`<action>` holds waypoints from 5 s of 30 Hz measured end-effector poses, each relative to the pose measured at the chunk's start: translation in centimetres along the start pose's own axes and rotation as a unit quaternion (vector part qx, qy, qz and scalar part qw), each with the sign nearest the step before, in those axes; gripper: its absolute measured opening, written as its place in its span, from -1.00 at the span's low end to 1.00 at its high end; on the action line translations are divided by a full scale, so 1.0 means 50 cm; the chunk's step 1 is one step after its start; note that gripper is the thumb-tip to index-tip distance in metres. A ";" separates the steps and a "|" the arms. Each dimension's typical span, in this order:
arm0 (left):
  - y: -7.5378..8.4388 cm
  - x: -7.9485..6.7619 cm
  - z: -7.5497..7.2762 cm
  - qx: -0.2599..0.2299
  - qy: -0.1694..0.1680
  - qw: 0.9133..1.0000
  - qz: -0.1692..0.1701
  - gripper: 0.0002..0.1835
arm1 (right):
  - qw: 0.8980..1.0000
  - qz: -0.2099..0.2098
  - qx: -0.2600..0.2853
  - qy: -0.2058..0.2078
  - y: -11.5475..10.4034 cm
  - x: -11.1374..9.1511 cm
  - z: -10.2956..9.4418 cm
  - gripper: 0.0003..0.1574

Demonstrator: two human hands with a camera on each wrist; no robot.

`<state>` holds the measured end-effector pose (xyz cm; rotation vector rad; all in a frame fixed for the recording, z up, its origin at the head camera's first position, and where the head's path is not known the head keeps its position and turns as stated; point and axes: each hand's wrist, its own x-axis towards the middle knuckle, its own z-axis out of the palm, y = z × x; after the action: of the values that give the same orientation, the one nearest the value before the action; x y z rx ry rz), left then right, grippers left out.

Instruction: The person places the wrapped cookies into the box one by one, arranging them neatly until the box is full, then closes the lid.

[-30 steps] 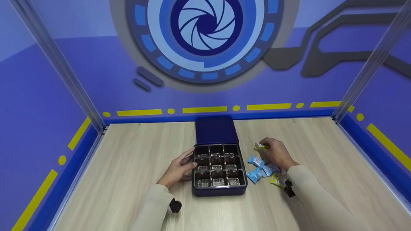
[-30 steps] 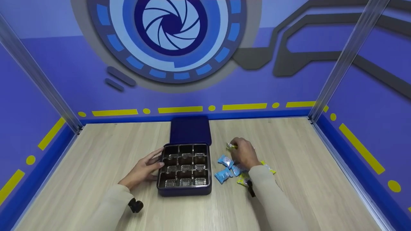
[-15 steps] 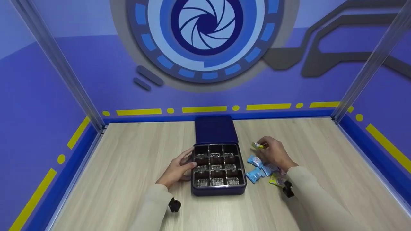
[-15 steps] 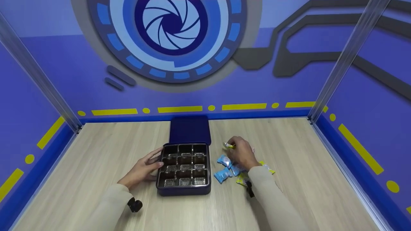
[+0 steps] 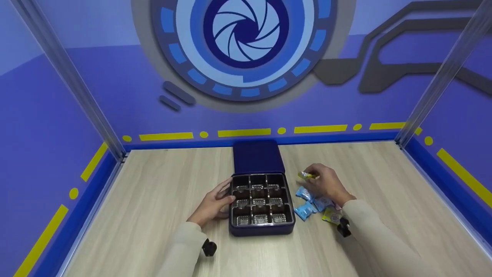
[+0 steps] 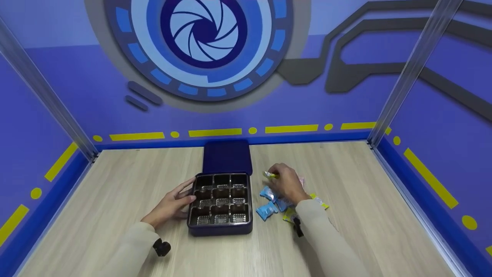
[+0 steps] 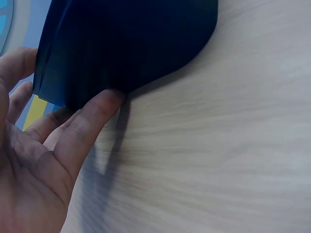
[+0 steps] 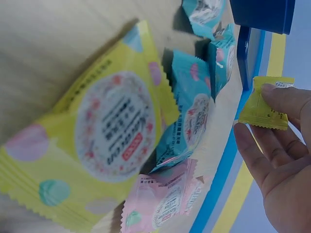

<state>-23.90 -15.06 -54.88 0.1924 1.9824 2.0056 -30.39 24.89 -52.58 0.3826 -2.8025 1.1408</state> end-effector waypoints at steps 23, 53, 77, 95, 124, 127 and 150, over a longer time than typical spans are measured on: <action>-0.003 -0.002 -0.001 0.013 -0.015 1.000 0.006 -0.21 | 0.994 -0.107 0.017 0.033 -0.041 -0.002 0.012 -0.72; 0.005 -0.005 0.004 0.035 -0.010 0.999 0.000 -0.23 | 0.987 -0.150 0.058 -0.004 -0.112 -0.012 0.021 -0.67; 0.006 -0.006 0.007 0.051 -0.012 0.999 0.001 -0.24 | 0.978 -0.176 0.088 -0.064 -0.167 -0.024 0.044 -0.73; 0.007 -0.006 0.006 0.035 -0.012 0.999 -0.001 -0.23 | 0.972 -0.198 0.094 -0.085 -0.195 -0.034 0.067 -0.71; -0.004 -0.004 0.009 0.029 -0.008 1.000 -0.008 -0.22 | 0.965 -0.189 0.122 -0.136 -0.225 -0.044 0.105 -0.73; -0.007 -0.004 0.010 0.035 -0.009 0.999 -0.008 -0.23 | 0.966 -0.188 0.106 -0.139 -0.228 -0.045 0.107 -0.73; -0.003 -0.003 0.004 0.034 -0.014 0.999 -0.004 -0.23 | 0.954 -0.236 0.049 -0.176 -0.264 -0.041 0.128 -0.77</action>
<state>-23.69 -14.92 -55.02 0.2281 2.0327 1.9208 -24.88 11.70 -48.62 1.2999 -2.6873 1.1861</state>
